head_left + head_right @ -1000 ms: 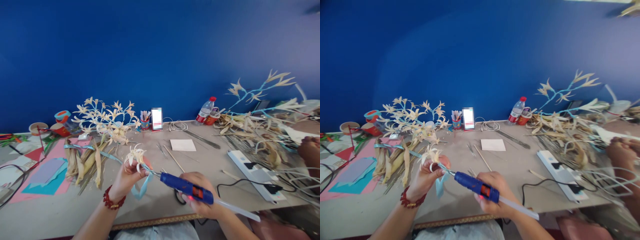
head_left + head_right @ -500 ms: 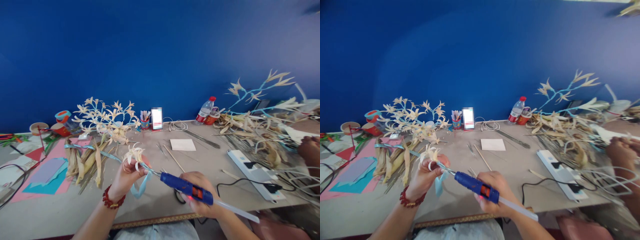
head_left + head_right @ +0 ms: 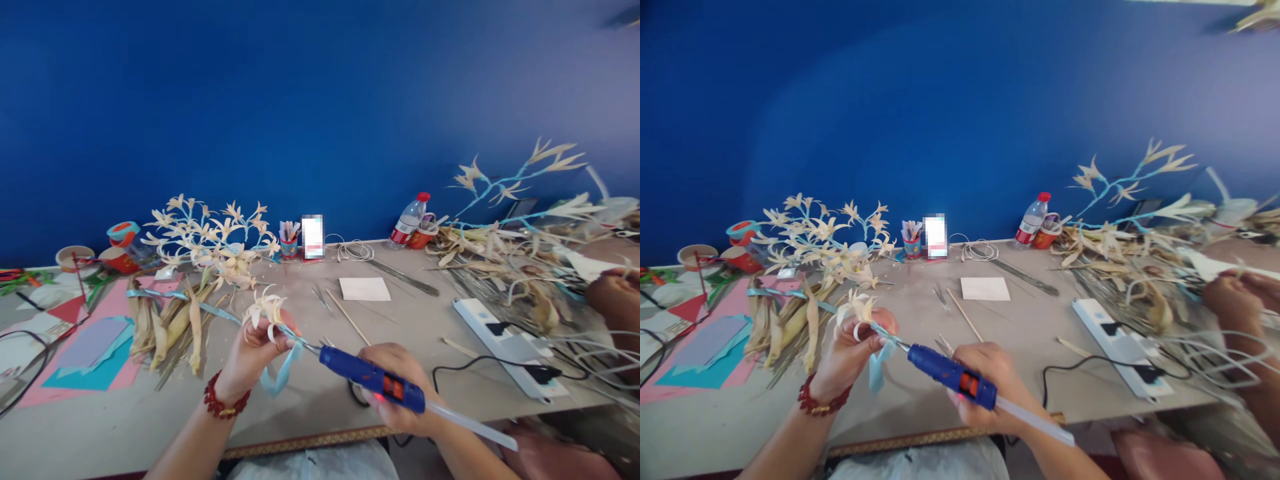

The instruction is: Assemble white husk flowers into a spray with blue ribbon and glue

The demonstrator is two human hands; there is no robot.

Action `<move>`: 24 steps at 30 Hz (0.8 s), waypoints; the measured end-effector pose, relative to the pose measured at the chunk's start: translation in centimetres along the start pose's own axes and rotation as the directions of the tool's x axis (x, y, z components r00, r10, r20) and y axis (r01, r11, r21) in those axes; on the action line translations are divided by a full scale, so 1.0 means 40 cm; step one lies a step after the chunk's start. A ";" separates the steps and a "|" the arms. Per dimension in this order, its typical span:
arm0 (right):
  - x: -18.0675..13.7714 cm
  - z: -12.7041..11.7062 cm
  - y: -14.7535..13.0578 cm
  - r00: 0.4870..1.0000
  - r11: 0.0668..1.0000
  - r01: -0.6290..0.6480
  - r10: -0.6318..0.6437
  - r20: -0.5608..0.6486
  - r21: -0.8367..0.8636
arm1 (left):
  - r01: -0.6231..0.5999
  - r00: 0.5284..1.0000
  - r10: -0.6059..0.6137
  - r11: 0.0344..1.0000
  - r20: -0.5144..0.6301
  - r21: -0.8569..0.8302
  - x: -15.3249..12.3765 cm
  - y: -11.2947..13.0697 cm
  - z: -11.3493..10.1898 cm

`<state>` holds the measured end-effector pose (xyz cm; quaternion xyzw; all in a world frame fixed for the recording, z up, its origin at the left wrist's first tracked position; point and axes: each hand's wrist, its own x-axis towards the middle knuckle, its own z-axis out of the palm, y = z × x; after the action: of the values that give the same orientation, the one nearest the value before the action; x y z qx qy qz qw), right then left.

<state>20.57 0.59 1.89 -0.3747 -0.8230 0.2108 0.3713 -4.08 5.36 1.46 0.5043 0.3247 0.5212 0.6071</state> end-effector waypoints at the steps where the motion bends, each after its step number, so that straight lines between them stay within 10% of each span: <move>1: 0.000 0.000 -0.001 1.000 1.000 0.001 -0.001 -0.001 -0.001 | -0.001 1.000 0.001 1.000 -0.004 0.002 0.000 0.000 0.000; 24: 0.011 -0.009 -0.017 0.999 0.998 0.024 -0.026 -0.029 -0.057 | -0.031 1.000 0.031 0.999 0.005 0.014 -0.002 -0.019 -0.013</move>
<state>20.33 0.52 2.74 -0.3780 -0.8276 0.1770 0.3753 -4.34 5.48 0.57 0.5149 0.3189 0.5269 0.5963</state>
